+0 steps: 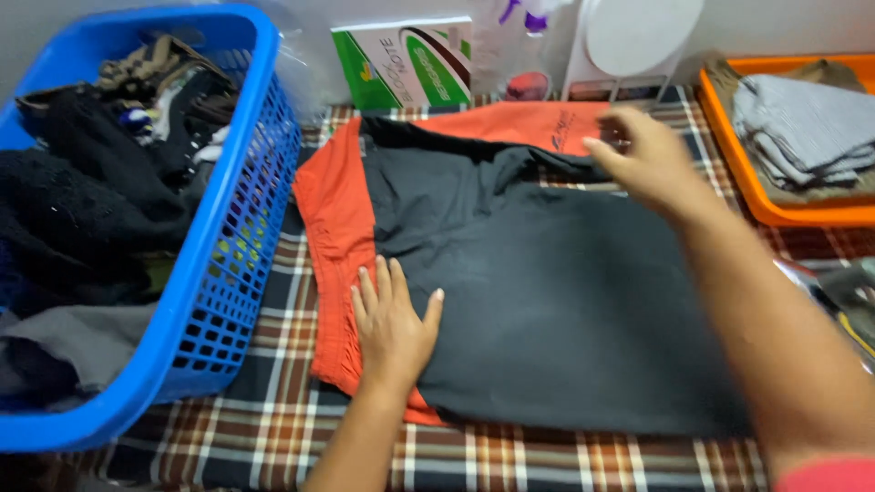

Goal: The person sprays a pair of shorts with a liquid, smooths them by hand, and irons the garment on a flat surface.

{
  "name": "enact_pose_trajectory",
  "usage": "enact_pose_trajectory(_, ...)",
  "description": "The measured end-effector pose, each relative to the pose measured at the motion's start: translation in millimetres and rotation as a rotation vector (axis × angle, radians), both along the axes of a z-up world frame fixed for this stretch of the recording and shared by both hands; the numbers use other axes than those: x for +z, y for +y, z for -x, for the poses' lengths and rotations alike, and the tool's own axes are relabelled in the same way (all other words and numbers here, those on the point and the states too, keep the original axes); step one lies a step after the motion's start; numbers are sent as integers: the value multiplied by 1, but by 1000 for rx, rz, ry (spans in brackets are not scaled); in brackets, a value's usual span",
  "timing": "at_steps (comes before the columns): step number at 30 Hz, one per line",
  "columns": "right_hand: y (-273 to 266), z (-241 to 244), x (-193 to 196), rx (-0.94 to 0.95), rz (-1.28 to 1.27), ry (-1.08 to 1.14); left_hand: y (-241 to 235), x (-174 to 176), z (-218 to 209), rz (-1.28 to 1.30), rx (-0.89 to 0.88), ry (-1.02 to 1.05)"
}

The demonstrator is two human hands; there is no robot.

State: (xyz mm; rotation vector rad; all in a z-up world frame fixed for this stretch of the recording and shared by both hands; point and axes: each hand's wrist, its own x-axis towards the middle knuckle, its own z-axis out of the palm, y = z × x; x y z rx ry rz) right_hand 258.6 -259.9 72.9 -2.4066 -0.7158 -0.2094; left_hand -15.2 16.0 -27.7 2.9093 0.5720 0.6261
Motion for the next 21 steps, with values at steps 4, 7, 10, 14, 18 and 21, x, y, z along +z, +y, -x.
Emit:
enact_pose_trajectory(4, 96, -131, -66, -120, -383, -60, 0, 9, -1, 109, -18, 62)
enact_pose_trajectory(7, 145, -168, -63, -292, -557, -72, 2, 5, -2, 98, -3, 73)
enact_pose_trajectory(10, 165, -192, -61, -459, -642, -72, 3, 7, 0, 108, -9, 120)
enact_pose_trajectory(14, 170, -193, -42, -488, -639, -27, 3, 5, -2, 97, -5, 139)
enact_pose_trajectory(18, 151, -151, -16, -285, -671, -123, 3, 10, -1, 121, -22, 145)
enact_pose_trajectory(21, 117, -87, 33, 118, -747, -287, 3, 12, -1, 144, -36, 129)
